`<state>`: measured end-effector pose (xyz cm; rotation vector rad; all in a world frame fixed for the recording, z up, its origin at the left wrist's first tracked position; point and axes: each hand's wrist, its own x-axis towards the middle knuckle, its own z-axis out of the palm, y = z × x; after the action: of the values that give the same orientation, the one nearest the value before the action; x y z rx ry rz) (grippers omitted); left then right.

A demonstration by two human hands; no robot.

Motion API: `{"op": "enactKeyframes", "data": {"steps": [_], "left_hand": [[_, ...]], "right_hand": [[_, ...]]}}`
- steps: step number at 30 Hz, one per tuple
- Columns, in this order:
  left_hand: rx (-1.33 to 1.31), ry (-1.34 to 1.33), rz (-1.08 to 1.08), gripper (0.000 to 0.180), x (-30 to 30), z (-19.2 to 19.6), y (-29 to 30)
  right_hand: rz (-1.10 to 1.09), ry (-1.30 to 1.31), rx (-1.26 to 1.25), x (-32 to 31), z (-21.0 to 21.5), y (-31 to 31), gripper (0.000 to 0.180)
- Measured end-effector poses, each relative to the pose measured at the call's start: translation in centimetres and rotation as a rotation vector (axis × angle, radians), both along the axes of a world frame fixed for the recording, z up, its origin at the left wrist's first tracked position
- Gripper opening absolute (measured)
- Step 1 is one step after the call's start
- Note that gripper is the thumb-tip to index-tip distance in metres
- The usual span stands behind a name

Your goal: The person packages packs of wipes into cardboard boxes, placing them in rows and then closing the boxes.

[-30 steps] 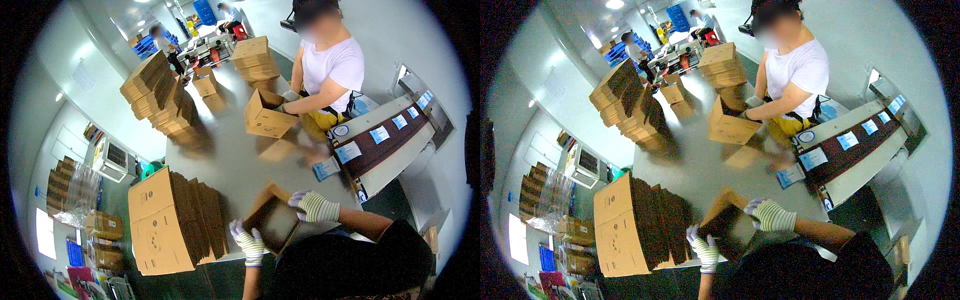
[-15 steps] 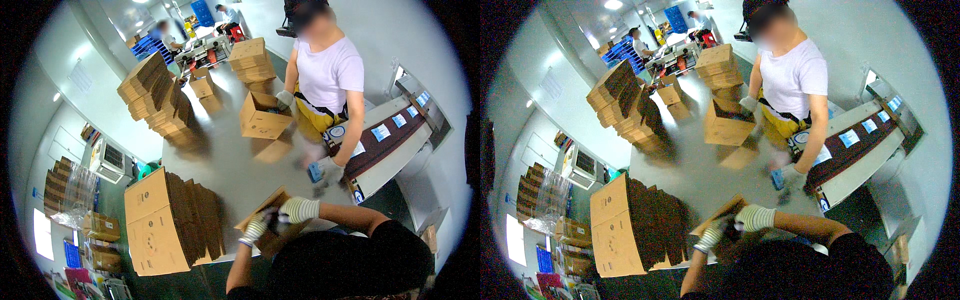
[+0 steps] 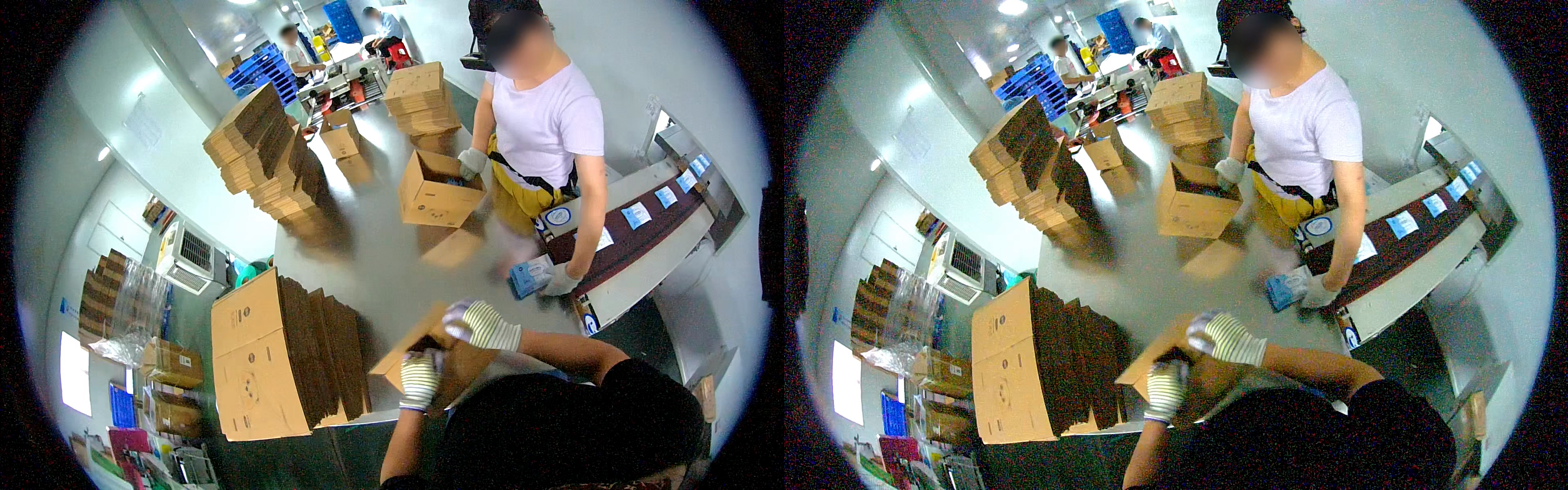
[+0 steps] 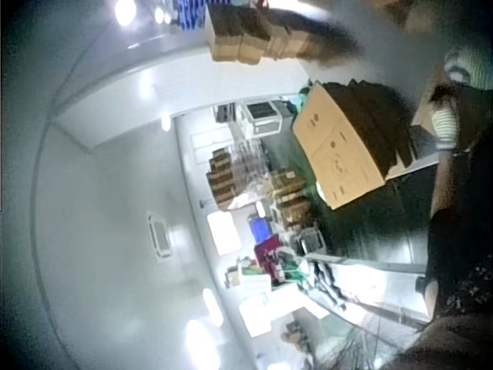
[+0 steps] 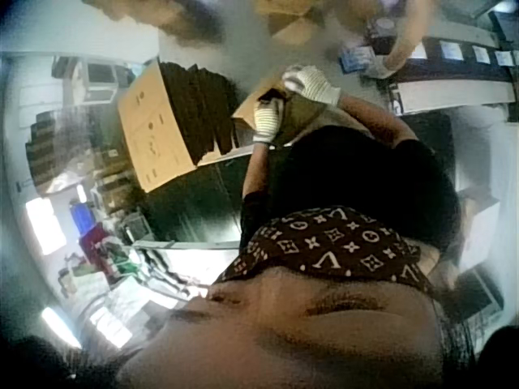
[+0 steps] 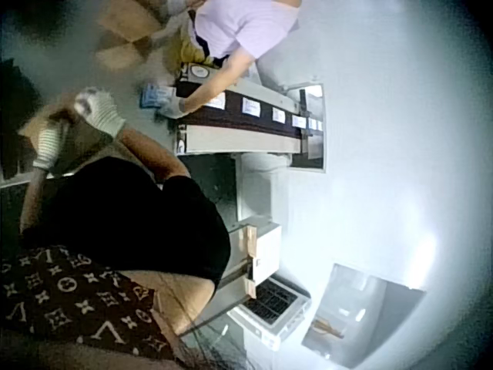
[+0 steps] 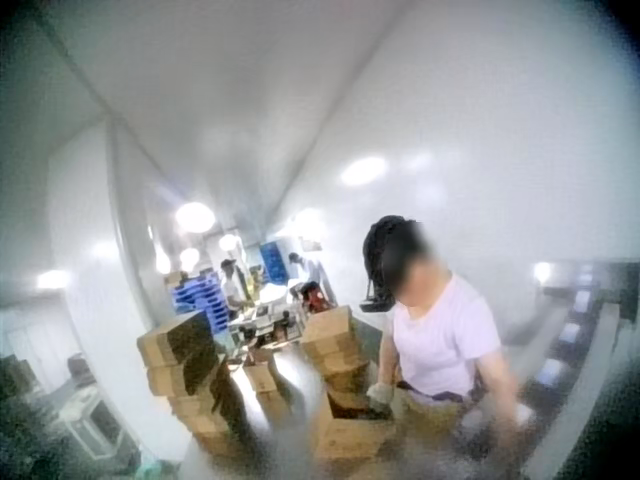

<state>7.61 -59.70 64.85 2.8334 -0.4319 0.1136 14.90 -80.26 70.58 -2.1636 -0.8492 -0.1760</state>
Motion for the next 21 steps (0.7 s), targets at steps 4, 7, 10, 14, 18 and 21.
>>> {"op": "enactKeyframes", "data": {"steps": [4, 7, 10, 14, 18, 21], "left_hand": [[-0.707, -0.382, 0.448, 0.028, -0.4, -0.3, 2.5], [-1.407, -0.316, 0.534, 0.037, 0.3, 3.6, -0.1], [-1.938, -0.085, 0.348, 0.037, 0.0, -1.2, -0.2], [-1.779, 0.159, 0.492, 0.049, -2.2, -12.3, -1.9], [-1.209, 0.522, 0.561, 0.050, -6.5, -18.7, 3.0], [-0.709, 0.391, 0.738, 0.052, -8.2, -13.5, 4.2]], "right_hand": [[-0.346, -0.218, 0.140, 0.1, 3.7, -2.8, 0.035], [-0.541, -0.070, 0.246, 0.9, 2.0, -3.8, 0.051], [-0.309, 0.268, 0.152, -0.8, 7.4, -1.9, 0.067], [-0.013, 0.099, -0.389, -1.3, 7.2, 0.1, 0.064], [0.182, -0.002, -0.474, -2.2, -0.7, 2.4, 0.058], [0.275, 0.049, -0.539, -2.7, -1.9, 2.2, 0.048]]}}
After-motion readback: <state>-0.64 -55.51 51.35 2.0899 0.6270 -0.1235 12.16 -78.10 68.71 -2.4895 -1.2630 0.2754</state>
